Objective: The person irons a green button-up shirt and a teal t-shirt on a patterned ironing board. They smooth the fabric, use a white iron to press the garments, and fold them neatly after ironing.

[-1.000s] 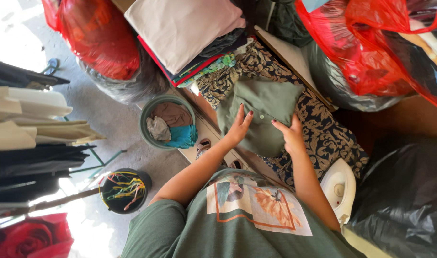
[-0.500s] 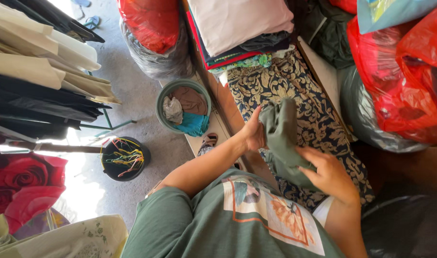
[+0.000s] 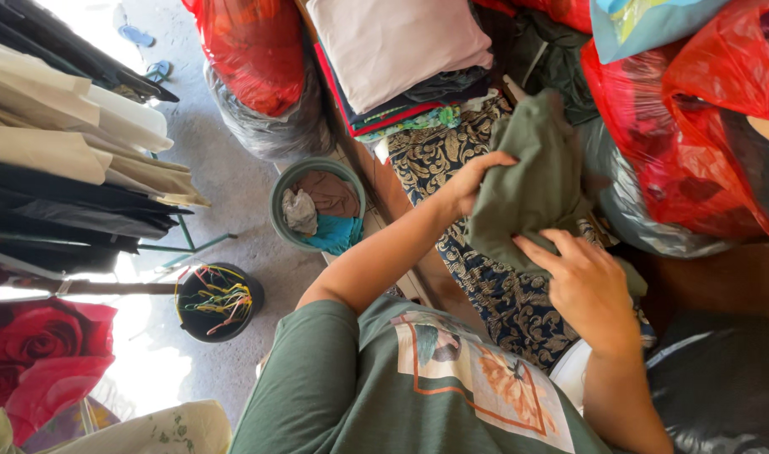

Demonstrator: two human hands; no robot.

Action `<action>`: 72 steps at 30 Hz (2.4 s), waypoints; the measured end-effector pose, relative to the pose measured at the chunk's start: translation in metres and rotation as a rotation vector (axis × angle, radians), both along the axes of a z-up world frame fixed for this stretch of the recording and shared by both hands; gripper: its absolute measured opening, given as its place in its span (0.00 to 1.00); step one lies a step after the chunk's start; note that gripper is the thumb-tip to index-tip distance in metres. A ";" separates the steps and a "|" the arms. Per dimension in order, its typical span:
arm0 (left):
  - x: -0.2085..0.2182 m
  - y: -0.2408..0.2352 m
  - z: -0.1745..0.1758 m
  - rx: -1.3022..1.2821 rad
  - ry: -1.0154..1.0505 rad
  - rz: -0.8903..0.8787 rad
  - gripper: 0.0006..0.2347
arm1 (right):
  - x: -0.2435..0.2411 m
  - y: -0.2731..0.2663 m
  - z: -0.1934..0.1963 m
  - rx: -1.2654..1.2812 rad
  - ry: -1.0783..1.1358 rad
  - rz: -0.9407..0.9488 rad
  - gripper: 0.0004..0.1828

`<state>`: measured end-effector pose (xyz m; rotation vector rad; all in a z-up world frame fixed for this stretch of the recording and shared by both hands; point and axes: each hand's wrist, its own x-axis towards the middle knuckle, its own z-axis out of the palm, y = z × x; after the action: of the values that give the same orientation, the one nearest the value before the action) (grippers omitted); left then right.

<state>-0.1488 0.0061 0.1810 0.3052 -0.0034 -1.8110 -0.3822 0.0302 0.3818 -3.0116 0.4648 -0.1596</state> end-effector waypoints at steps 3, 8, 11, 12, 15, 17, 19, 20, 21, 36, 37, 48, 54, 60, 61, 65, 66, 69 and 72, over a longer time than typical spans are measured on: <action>0.019 -0.009 -0.048 -0.019 -0.023 0.038 0.21 | -0.005 0.006 -0.056 -0.110 -0.043 -0.096 0.31; 0.025 0.017 -0.180 0.289 -0.337 0.143 0.17 | -0.018 0.017 -0.218 0.032 -0.048 -0.156 0.28; 0.016 0.037 -0.219 0.290 -0.353 0.310 0.18 | -0.043 0.038 -0.279 0.086 -0.043 -0.157 0.29; 0.014 0.035 -0.224 0.371 -0.413 0.335 0.20 | -0.048 0.041 -0.286 0.082 -0.041 -0.150 0.29; 0.008 0.048 -0.231 0.470 -0.667 0.459 0.24 | -0.062 0.036 -0.284 0.281 -0.145 -0.200 0.25; -0.003 0.055 -0.232 0.300 -0.910 0.597 0.25 | -0.068 0.021 -0.277 0.353 -0.253 -0.333 0.23; -0.031 0.077 -0.234 0.416 -0.982 0.676 0.30 | -0.080 0.011 -0.279 0.357 -0.337 -0.489 0.20; -0.045 0.091 -0.235 0.475 -1.023 0.723 0.33 | -0.081 0.000 -0.286 0.317 -0.379 -0.569 0.20; -0.060 0.108 -0.236 0.417 -1.123 0.738 0.31 | -0.085 -0.008 -0.293 0.274 -0.420 -0.650 0.19; -0.091 0.207 -0.256 0.399 -1.286 0.214 0.17 | -0.115 -0.024 -0.369 0.443 -0.369 -0.860 0.16; -0.090 0.208 -0.256 0.403 -1.332 0.182 0.18 | -0.113 -0.025 -0.368 0.432 -0.355 -0.865 0.16; -0.066 0.161 -0.145 0.255 -2.076 0.510 0.28 | -0.065 -0.028 -0.317 0.366 -0.469 -0.740 0.20; -0.053 0.088 -0.123 -0.123 -2.456 0.430 0.29 | -0.009 -0.052 -0.339 0.406 -0.588 -0.745 0.41; -0.014 0.015 -0.171 0.221 -2.557 0.376 0.33 | 0.014 -0.064 -0.406 0.322 -0.474 -0.940 0.37; -0.007 0.006 -0.179 0.286 -2.478 0.382 0.33 | 0.016 -0.068 -0.406 0.342 -0.518 -0.916 0.33; 0.013 -0.006 -0.199 0.406 -2.278 0.239 0.24 | 0.012 -0.071 -0.394 0.418 -0.728 -0.811 0.23; 0.018 -0.007 -0.203 0.393 -2.199 0.336 0.19 | 0.014 -0.069 -0.388 0.432 -0.792 -0.777 0.22; 0.029 -0.012 -0.214 0.365 -1.861 0.592 0.08 | 0.022 -0.053 -0.363 0.351 -0.707 -0.661 0.24; 0.051 -0.003 -0.220 0.364 -1.562 0.729 0.06 | 0.032 -0.045 -0.345 0.237 -0.568 -0.483 0.24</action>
<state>-0.0983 0.0034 -0.0391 1.6522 -0.5739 -0.4949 -0.3497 -0.0149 0.0368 -2.4121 1.0321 -0.8848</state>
